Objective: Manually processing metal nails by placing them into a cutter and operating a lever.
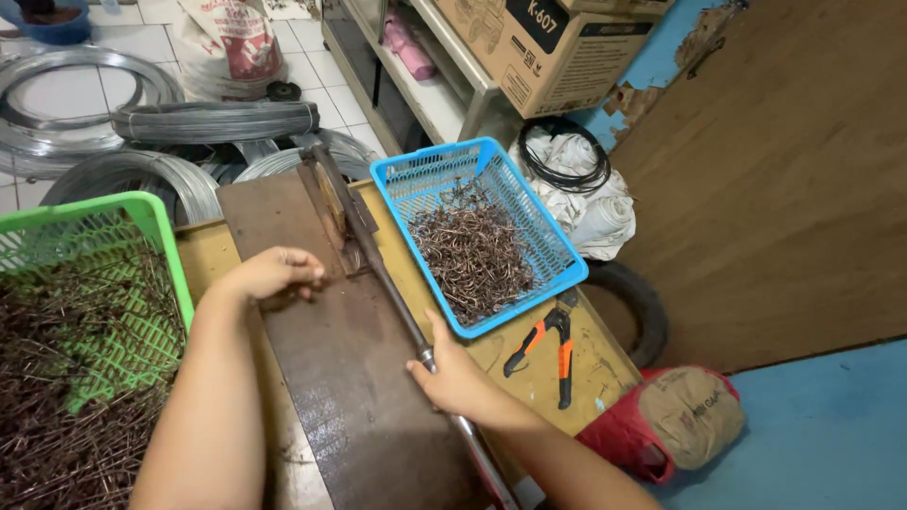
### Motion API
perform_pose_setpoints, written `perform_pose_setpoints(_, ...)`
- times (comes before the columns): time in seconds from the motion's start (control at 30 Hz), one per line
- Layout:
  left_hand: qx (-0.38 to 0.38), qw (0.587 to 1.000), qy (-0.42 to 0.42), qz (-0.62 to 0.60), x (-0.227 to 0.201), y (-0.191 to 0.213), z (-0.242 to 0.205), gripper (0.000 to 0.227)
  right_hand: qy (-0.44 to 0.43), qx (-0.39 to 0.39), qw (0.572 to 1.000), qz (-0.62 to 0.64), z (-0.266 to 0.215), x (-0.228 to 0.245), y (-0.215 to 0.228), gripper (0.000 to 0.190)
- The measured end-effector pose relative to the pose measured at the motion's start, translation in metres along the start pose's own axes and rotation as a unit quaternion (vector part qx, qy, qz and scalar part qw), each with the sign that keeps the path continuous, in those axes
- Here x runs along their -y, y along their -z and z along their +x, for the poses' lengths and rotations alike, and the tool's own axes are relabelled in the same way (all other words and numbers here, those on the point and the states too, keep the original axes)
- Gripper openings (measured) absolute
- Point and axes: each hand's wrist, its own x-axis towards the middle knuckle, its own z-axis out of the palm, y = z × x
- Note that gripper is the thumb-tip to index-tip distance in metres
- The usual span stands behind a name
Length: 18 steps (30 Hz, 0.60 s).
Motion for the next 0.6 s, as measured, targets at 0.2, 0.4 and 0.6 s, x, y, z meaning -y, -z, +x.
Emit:
perform_pose_setpoints(0.2,0.154,0.988,0.012,-0.001,-0.027,-0.005,-0.012,0.024,0.041,-0.068,0.996,-0.029,0.038,-0.051,-0.038,0.079)
perform_pose_setpoints(0.4,0.172,0.976,-0.078,-0.107,-0.098,-0.085,-0.027,0.085,0.026,-0.068,0.997,-0.041,0.037,-0.045,-0.039,0.078)
perform_pose_setpoints(0.6,0.264,0.934,-0.025,-0.240,-0.071,-0.031,-0.041,0.089,-0.009,-0.059,0.997,-0.047,0.035,-0.040,-0.038,0.074)
